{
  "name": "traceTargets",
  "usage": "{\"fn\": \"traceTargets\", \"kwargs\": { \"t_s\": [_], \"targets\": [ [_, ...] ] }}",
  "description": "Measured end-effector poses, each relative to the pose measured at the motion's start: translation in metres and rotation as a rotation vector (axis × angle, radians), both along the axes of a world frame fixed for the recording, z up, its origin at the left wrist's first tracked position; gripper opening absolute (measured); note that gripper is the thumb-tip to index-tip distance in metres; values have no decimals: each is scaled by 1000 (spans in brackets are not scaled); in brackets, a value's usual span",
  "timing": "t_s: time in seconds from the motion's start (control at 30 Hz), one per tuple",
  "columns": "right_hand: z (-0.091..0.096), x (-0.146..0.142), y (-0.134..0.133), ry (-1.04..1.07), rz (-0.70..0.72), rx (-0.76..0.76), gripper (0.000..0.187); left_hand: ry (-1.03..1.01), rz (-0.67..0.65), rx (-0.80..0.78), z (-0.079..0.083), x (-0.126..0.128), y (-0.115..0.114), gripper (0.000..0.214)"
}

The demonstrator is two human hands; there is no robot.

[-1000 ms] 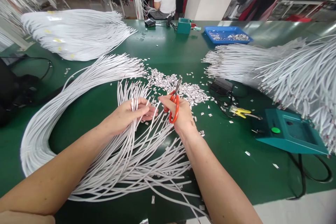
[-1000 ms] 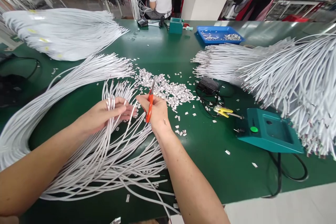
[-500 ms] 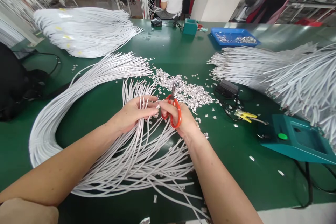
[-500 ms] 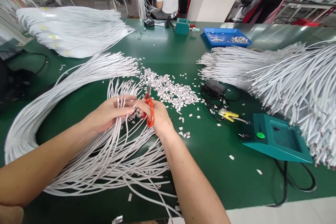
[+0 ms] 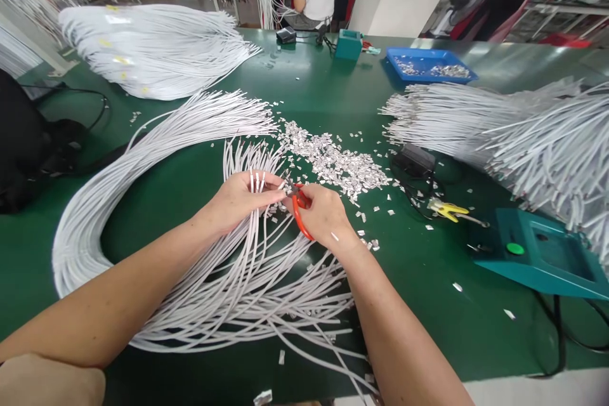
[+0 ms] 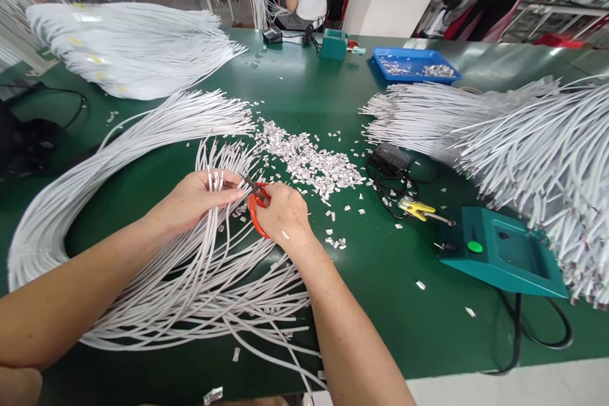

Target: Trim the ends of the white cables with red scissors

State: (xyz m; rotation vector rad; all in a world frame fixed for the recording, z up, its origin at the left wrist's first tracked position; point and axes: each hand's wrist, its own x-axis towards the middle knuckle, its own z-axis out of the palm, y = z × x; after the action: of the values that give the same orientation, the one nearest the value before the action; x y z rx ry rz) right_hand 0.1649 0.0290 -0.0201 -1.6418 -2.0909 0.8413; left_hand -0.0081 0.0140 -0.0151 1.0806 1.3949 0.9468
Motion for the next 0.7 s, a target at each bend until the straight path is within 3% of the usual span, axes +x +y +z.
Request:
{"fn": "traceTargets", "kwargs": {
  "t_s": [0.33, 0.7],
  "targets": [
    [-3, 1, -2, -195, 72, 136, 27, 310, -33, 209, 0, 1, -1, 21],
    [-8, 3, 1, -206, 87, 200, 28, 291, -162, 114, 1, -10, 2, 29]
  ]
}}
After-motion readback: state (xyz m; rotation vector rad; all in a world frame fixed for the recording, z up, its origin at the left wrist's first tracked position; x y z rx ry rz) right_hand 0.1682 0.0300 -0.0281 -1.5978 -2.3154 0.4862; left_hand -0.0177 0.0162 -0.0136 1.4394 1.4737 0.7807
